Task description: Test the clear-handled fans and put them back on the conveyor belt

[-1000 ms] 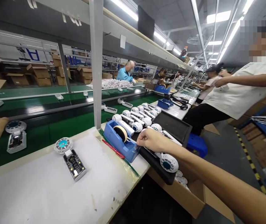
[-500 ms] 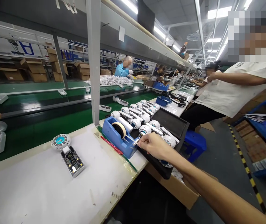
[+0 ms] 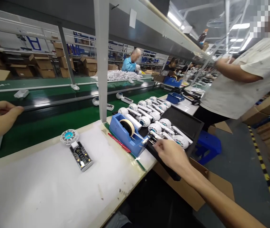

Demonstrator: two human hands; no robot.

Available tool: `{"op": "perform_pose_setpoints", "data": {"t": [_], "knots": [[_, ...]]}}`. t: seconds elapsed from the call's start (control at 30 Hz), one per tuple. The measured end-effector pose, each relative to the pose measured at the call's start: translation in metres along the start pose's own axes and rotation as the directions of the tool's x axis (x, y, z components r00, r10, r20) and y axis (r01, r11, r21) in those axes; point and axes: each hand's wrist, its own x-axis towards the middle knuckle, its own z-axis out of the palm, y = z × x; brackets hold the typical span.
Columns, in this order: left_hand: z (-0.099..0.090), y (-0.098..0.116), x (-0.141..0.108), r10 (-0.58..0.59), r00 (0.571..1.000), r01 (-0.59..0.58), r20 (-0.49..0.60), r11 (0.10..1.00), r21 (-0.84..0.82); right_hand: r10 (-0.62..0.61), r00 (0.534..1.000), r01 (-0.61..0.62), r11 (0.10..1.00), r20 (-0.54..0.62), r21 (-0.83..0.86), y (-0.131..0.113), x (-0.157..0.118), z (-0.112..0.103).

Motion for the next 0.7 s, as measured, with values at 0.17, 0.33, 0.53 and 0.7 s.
{"op": "perform_pose_setpoints", "data": {"t": [0.17,0.33,0.53,0.7], "knots": [[-0.004,0.049,-0.044,0.404,0.832,-0.281,0.38,0.898,-0.339,-0.264,0.958,0.285,0.925,-0.116,0.253,-0.02,-0.026,0.001],[0.048,0.077,-0.088,0.456,0.704,-0.425,0.545,0.885,-0.192,-0.636,0.763,0.527,0.716,0.115,0.458,-0.099,-0.041,0.025],[0.068,0.082,-0.1,0.613,0.573,-0.504,0.544,0.787,-0.356,-0.727,0.604,0.561,0.679,0.326,0.474,-0.15,-0.023,0.046],[0.062,0.084,-0.103,0.64,0.531,-0.508,0.556,0.765,-0.396,-0.787,0.472,0.594,0.616,0.396,0.518,-0.165,-0.018,0.056]]}}
